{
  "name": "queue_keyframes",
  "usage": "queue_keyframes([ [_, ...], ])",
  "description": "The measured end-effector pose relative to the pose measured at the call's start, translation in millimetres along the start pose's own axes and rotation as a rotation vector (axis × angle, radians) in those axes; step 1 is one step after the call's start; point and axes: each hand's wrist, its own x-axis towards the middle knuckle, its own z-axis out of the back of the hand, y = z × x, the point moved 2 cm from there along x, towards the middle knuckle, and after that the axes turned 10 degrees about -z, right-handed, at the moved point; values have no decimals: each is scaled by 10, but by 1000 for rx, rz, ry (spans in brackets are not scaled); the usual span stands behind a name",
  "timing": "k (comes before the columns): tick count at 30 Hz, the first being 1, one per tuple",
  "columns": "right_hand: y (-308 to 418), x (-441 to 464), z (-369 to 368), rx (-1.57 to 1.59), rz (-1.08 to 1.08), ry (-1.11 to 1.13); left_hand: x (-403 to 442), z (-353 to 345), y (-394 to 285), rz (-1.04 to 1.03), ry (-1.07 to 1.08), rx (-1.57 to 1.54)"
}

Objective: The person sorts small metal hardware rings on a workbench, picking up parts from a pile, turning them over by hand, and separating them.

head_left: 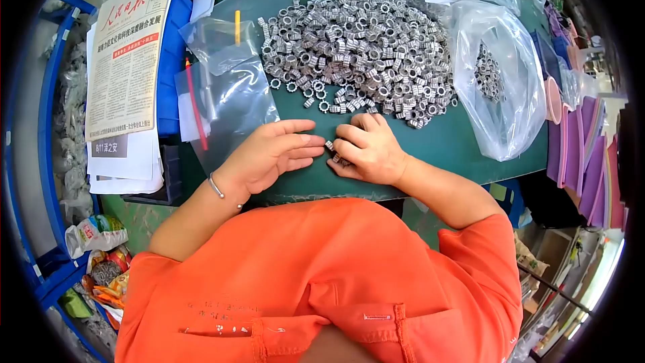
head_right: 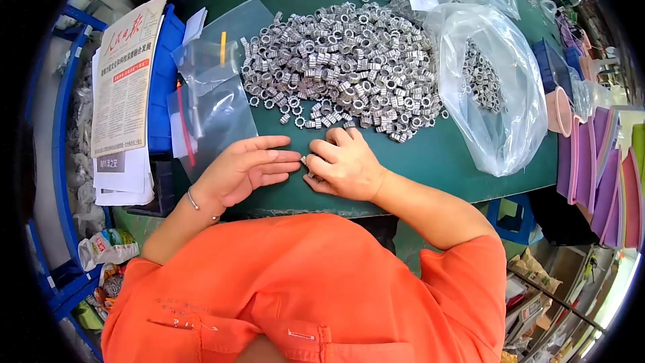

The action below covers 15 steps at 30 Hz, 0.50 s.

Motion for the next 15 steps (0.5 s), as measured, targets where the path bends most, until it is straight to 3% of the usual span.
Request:
queue_keyframes([
  [4,35,-22,26,-78,-167,9,41,-54,23,33,25,-63],
  [10,-49,-87,16,-57,-80,-34,72,-122,71,45,56,44],
  [13,-88,-76,40,7,-48,-59,88,-102,120,54,105,-104],
  [15,-156,-83,12,233,-306,-269,119,-114,153,105,136,-250],
])
